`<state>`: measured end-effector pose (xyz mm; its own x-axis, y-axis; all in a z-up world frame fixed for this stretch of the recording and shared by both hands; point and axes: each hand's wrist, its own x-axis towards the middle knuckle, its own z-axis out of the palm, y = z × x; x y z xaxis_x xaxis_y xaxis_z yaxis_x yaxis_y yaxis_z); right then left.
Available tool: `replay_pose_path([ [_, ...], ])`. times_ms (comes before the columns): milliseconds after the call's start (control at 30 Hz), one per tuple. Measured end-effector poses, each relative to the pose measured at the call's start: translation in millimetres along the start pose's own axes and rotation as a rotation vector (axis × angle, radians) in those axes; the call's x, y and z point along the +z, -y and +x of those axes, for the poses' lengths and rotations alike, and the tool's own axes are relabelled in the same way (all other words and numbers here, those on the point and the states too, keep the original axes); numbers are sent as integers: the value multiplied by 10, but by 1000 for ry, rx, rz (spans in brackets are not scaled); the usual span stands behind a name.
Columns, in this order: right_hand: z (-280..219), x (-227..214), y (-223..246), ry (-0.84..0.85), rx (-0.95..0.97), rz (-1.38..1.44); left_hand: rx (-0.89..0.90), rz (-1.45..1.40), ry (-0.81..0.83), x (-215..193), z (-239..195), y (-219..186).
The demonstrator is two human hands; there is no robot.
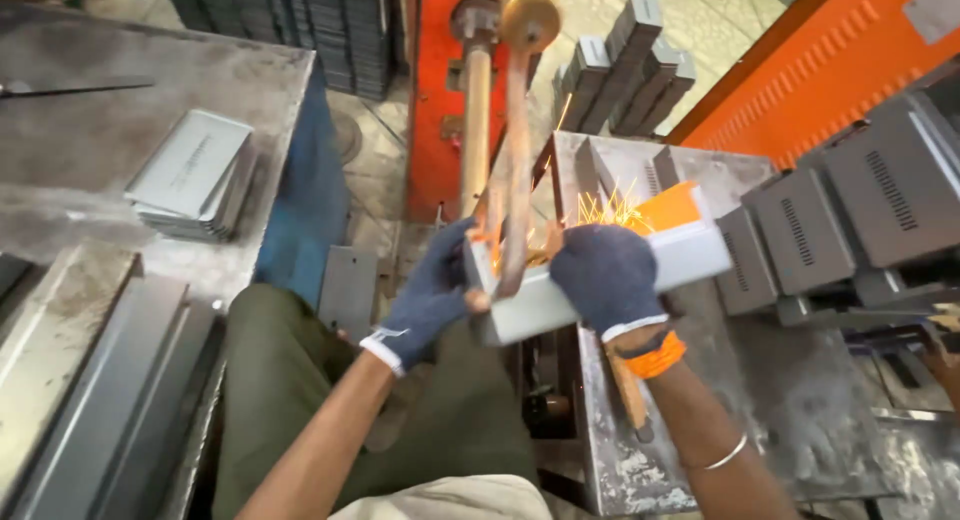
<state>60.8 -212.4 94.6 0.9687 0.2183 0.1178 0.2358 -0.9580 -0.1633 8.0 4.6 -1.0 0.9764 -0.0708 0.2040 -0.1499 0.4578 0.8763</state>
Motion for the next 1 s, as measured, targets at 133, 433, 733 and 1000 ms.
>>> replay_pose_path([
  [133, 62, 21, -51, -141, -68, -137, 70, 3, 4, 7, 117, 104],
  [433, 251, -10, 37, -92, -77, -108, 44, -8, 36, -27, 132, -19],
  [733, 154, 71, -73, -81, -71, -109, 250, 67, 37, -325, 445, 986],
  [1000, -782, -323, 211, -15, 77, 149, 206, 317, -129, -80, -508, -239],
])
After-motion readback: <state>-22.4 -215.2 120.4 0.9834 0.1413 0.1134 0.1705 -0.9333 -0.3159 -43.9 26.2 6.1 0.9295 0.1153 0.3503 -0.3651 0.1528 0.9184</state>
